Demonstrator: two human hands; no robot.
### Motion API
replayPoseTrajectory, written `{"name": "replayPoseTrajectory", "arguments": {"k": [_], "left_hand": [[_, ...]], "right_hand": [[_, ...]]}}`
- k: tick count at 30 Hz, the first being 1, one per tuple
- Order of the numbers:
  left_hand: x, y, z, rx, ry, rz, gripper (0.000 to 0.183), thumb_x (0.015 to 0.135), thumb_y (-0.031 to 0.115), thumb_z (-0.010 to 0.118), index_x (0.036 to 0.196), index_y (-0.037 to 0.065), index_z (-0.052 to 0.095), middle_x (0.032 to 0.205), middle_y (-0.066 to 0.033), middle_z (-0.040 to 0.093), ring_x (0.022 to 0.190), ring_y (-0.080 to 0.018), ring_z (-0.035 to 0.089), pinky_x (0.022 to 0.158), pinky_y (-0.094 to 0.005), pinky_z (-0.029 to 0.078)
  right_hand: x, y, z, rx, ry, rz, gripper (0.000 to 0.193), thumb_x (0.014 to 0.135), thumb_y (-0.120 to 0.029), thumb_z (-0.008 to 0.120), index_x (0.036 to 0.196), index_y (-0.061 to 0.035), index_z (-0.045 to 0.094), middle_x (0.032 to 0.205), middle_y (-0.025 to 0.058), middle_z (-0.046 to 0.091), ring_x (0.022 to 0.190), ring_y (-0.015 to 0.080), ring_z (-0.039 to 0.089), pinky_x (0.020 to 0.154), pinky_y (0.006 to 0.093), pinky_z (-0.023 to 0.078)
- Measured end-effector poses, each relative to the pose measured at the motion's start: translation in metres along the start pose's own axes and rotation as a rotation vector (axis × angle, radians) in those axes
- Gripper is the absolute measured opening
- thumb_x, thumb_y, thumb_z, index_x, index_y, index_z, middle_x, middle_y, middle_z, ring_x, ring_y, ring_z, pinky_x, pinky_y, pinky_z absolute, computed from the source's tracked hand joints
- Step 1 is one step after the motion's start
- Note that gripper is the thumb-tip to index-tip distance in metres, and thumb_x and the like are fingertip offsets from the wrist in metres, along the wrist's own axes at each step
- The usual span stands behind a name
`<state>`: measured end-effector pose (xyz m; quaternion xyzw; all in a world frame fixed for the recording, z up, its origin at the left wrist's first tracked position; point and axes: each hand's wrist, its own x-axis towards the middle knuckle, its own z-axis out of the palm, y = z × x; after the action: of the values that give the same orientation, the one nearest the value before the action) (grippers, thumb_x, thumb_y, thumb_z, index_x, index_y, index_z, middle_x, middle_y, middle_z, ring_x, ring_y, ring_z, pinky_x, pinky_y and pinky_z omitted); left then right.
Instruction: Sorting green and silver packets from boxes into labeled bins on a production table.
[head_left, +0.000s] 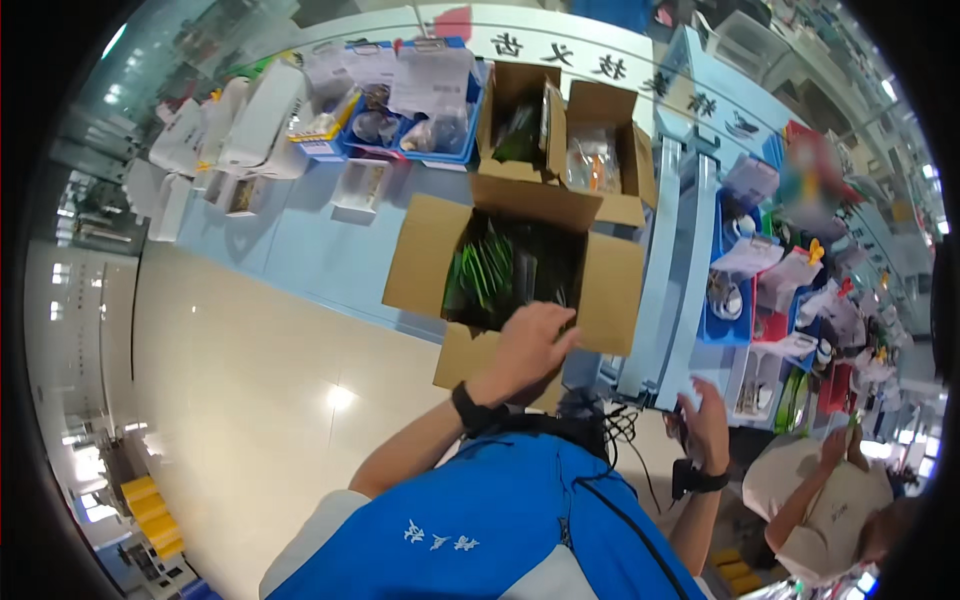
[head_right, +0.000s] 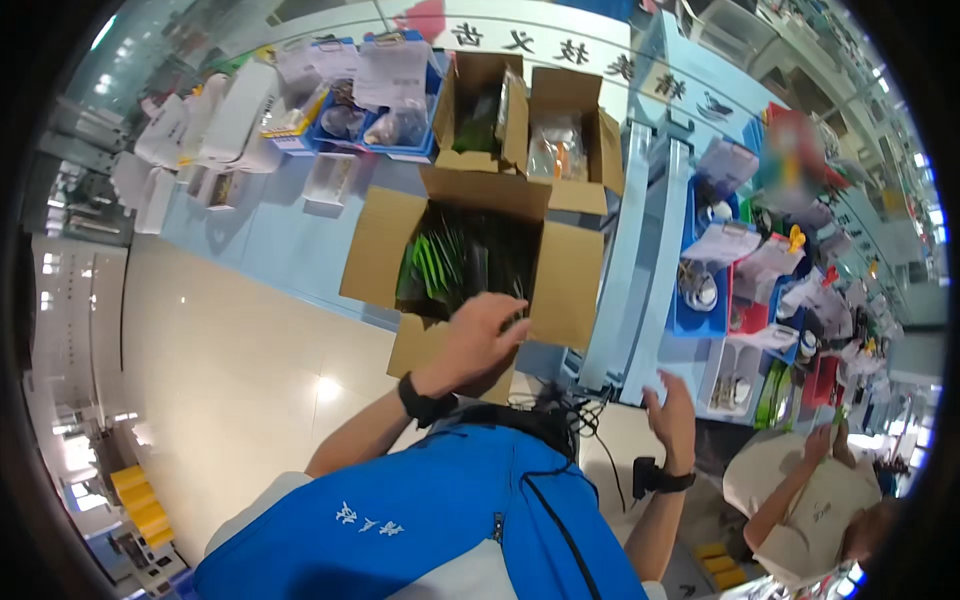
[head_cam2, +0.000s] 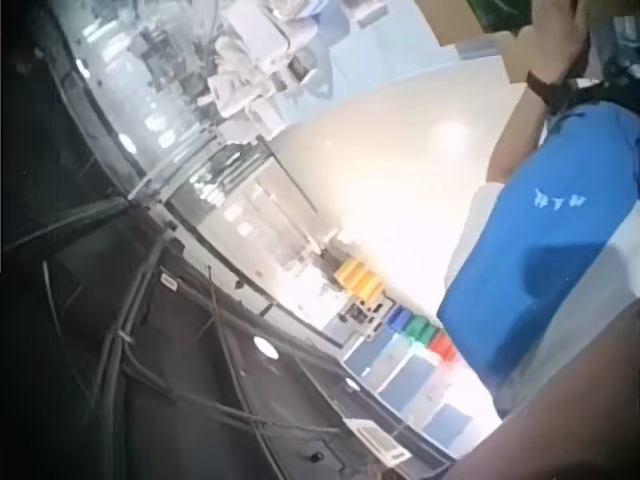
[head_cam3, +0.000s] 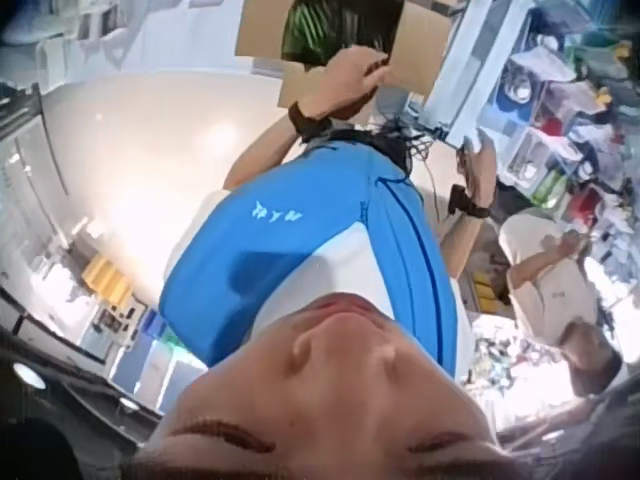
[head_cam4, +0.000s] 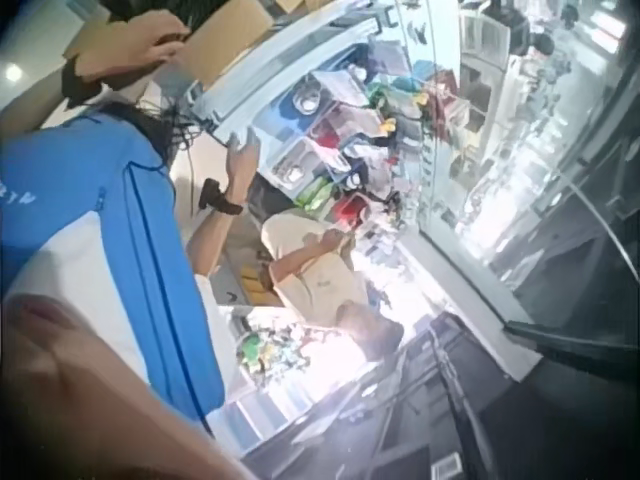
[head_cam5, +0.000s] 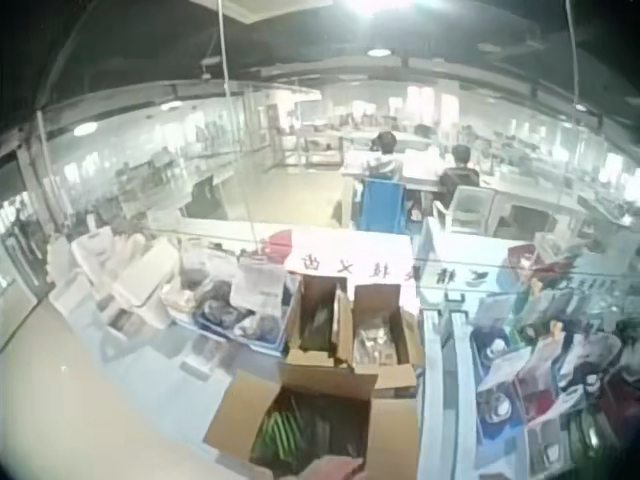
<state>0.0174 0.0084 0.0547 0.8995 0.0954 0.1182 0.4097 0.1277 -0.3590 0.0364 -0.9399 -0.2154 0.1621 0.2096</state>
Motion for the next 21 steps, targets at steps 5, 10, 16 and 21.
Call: {"name": "replayPoseTrajectory", "arguments": {"k": [5, 10, 16, 21], "left_hand": [[0.001, -0.011, -0.054, 0.065, 0.252, 0.045, 0.023, 0.085, 0.008, 0.069, 0.108, 0.003, 0.069, 0.111, -0.0154, 0.064, 0.108, -0.0338, 0.058, 0.093, -0.0404, 0.047], [0.005, -0.031, -0.075, 0.271, 0.341, -0.050, 0.062, 0.077, 0.017, 0.080, 0.133, 0.006, 0.056, 0.124, -0.0182, 0.057, 0.115, -0.0370, 0.051, 0.101, -0.0453, 0.040], [0.014, -0.047, -0.065, 0.348, 0.053, -0.056, 0.097, 0.067, 0.021, 0.085, 0.149, 0.002, 0.037, 0.125, -0.0231, 0.057, 0.118, -0.0418, 0.050, 0.101, -0.0476, 0.040], [0.049, -0.070, -0.062, 0.263, 0.039, -0.011, 0.089, 0.071, 0.022, 0.082, 0.146, 0.000, 0.041, 0.117, -0.0247, 0.061, 0.112, -0.0426, 0.054, 0.097, -0.0481, 0.043]], "right_hand": [[0.038, -0.112, -0.012, 0.606, -0.121, 0.023, 0.033, 0.095, -0.019, 0.067, 0.121, -0.0002, 0.064, 0.112, 0.0151, 0.070, 0.105, 0.0225, 0.067, 0.089, 0.0349, 0.053], [0.107, -0.193, 0.073, 0.457, -0.131, -0.339, 0.050, 0.092, -0.026, 0.066, 0.134, -0.0006, 0.057, 0.117, 0.0220, 0.064, 0.103, 0.0325, 0.064, 0.090, 0.0410, 0.053], [0.162, -0.253, 0.127, -0.033, -0.055, -0.193, 0.057, 0.074, -0.024, 0.074, 0.117, 0.0096, 0.056, 0.120, 0.0329, 0.057, 0.116, 0.0458, 0.053, 0.095, 0.0517, 0.047], [0.161, -0.252, 0.127, 0.155, 0.196, -0.222, 0.043, 0.072, -0.010, 0.067, 0.111, 0.0070, 0.059, 0.121, 0.0322, 0.057, 0.110, 0.0470, 0.058, 0.088, 0.0524, 0.052]]}}
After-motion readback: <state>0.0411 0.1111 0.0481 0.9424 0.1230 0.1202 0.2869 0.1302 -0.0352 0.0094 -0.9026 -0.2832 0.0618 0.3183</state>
